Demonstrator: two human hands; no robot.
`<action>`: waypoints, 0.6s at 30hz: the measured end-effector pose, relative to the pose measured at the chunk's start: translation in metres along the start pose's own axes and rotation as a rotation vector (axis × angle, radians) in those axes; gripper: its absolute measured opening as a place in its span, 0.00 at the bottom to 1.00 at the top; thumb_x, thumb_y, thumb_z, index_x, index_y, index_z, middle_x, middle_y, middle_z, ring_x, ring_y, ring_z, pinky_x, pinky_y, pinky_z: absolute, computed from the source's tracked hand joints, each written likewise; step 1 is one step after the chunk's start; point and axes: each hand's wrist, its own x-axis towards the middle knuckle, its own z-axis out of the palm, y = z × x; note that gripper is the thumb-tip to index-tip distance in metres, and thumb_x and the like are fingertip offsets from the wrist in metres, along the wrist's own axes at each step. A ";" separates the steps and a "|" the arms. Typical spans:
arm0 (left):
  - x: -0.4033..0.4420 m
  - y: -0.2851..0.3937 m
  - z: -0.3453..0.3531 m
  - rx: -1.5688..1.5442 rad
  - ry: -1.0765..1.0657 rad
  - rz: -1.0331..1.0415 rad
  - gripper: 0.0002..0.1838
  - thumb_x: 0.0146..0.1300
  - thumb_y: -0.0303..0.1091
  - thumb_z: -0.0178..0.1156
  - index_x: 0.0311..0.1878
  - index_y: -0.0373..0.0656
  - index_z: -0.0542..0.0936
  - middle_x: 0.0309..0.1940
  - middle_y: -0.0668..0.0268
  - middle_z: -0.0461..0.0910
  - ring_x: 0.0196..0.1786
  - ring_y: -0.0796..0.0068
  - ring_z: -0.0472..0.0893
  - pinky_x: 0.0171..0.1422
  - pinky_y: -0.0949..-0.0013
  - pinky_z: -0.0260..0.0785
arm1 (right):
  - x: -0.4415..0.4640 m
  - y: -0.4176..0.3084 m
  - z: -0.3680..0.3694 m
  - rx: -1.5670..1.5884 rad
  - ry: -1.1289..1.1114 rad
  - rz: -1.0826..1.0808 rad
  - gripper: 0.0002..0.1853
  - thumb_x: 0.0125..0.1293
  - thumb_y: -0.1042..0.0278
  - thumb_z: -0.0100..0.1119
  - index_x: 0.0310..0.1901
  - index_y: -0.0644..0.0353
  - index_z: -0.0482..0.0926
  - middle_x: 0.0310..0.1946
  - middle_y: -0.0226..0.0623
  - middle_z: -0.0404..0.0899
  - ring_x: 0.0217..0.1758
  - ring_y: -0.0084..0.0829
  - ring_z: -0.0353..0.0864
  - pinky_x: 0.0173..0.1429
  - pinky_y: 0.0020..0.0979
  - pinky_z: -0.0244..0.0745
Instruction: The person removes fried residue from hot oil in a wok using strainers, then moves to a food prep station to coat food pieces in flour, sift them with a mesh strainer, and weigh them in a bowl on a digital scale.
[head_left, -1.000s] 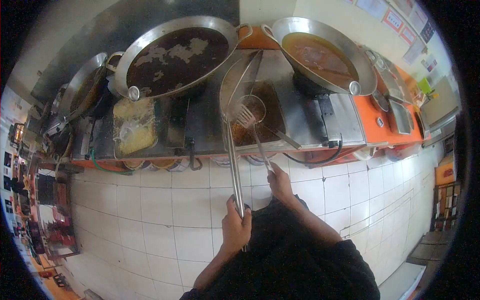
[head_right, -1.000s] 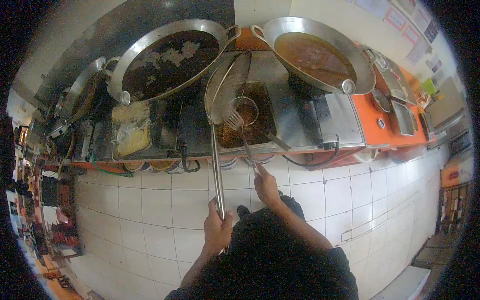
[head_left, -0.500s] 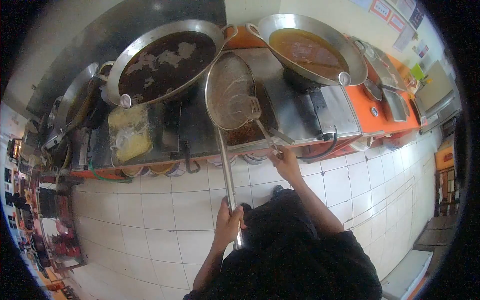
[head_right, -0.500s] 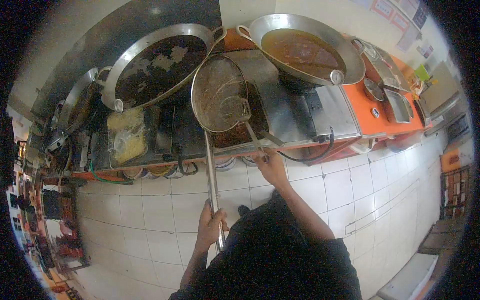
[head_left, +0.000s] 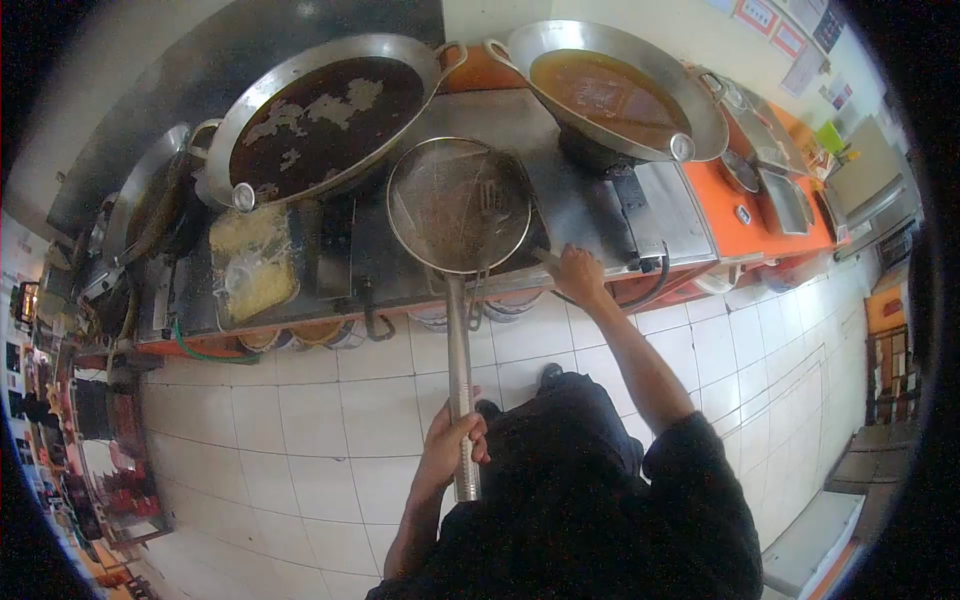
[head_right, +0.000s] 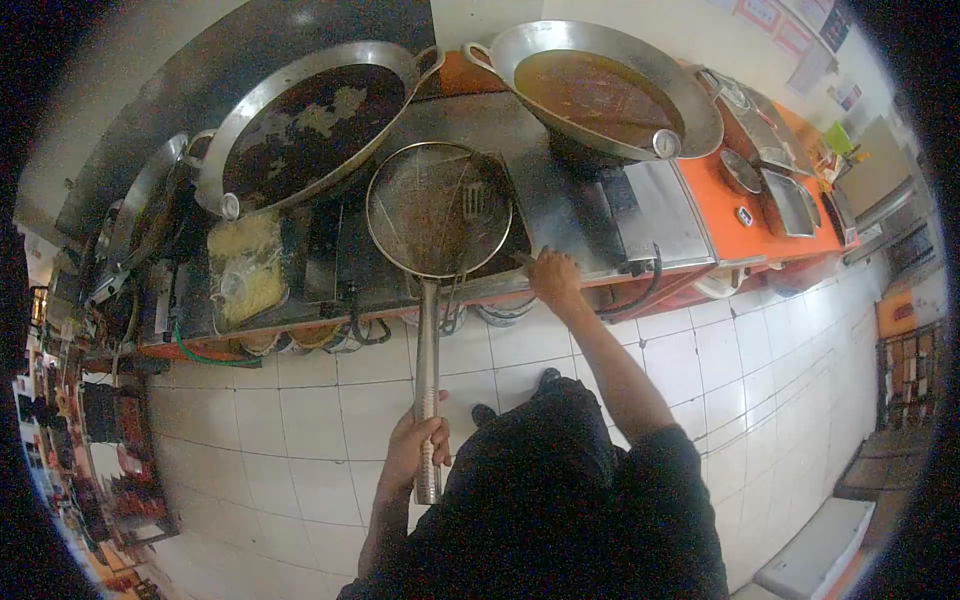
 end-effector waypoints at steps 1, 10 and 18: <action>-0.002 0.005 0.000 -0.007 -0.004 0.000 0.24 0.66 0.34 0.47 0.64 0.37 0.60 0.21 0.71 0.64 0.15 0.81 0.67 0.23 0.72 0.69 | 0.009 0.006 0.015 -0.013 -0.008 -0.063 0.21 0.60 0.53 0.54 0.35 0.68 0.79 0.37 0.50 0.80 0.44 0.51 0.78 0.45 0.45 0.75; -0.018 0.044 -0.003 -0.139 -0.081 0.023 0.27 0.63 0.35 0.51 0.63 0.32 0.60 0.19 0.75 0.60 0.13 0.87 0.63 0.19 0.78 0.65 | 0.095 -0.006 -0.005 -0.354 -0.408 -0.631 0.25 0.55 0.46 0.56 0.28 0.67 0.81 0.30 0.56 0.79 0.35 0.49 0.81 0.40 0.43 0.76; -0.010 0.065 -0.024 -0.141 -0.135 0.034 0.23 0.65 0.33 0.47 0.61 0.34 0.63 0.21 0.74 0.62 0.16 0.86 0.64 0.24 0.78 0.66 | 0.080 -0.006 -0.142 -0.377 -0.824 -0.283 0.22 0.54 0.48 0.58 0.23 0.62 0.81 0.15 0.39 0.76 0.18 0.34 0.76 0.24 0.36 0.71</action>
